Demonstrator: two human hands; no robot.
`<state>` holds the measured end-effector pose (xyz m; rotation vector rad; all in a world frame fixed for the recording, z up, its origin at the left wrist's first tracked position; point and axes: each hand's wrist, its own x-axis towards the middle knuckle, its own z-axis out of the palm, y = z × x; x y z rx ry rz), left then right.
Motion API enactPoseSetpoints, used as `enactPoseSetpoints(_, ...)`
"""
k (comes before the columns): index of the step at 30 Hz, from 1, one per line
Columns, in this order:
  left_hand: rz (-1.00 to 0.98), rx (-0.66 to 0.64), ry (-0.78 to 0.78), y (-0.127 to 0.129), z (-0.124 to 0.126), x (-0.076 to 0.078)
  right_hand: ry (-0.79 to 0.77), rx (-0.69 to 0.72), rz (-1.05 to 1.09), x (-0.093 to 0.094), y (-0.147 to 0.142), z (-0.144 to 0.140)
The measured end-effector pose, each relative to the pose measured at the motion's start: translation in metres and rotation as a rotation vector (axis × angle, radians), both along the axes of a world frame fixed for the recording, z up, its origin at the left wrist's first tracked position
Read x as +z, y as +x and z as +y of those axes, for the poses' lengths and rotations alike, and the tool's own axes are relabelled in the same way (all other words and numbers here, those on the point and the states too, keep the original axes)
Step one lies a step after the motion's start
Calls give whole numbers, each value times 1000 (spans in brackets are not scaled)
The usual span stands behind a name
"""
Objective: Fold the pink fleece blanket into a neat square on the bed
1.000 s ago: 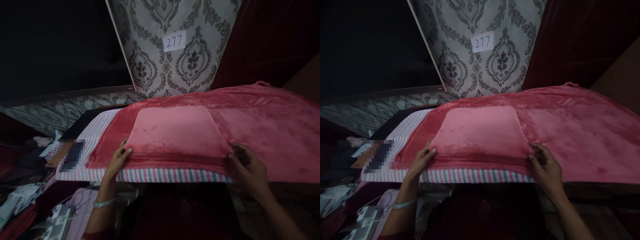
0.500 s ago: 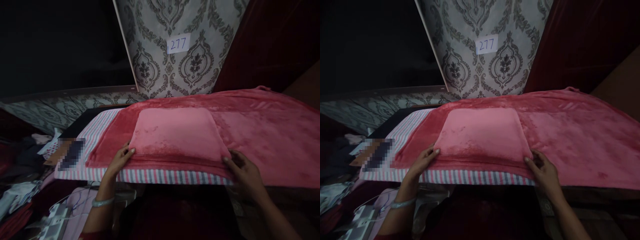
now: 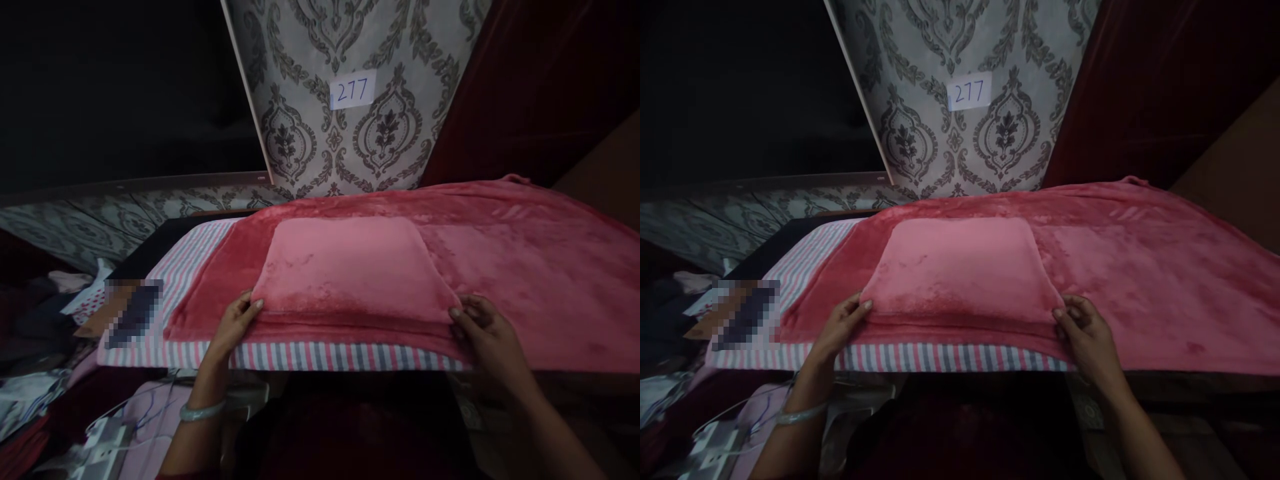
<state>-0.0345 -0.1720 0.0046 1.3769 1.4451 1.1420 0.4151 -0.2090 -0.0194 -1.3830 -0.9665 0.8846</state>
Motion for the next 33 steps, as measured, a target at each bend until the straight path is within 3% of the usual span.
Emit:
enactPoseSetpoints(7, 149, -57, 11, -2, 2, 6, 21, 29, -53, -7, 2, -2)
enactPoseSetpoints(15, 156, -179, -17, -4, 3, 8, 12, 36, -79, -14, 5, -2)
enactPoseSetpoints(22, 127, -94, -4, -4, 4, 1, 47, -10, -173, -21, 6, 5)
enactPoseSetpoints(27, 227, -110, -2, -7, 2, 6, 40, 34, -202, -23, 10, 4)
enactPoseSetpoints(30, 228, -59, 8, -17, 5, 13, 51, 43, -278, -15, 20, 6)
enactPoseSetpoints(33, 377, 97, 194, -15, 18, 23, 148, -63, -531, 5, 20, 16)
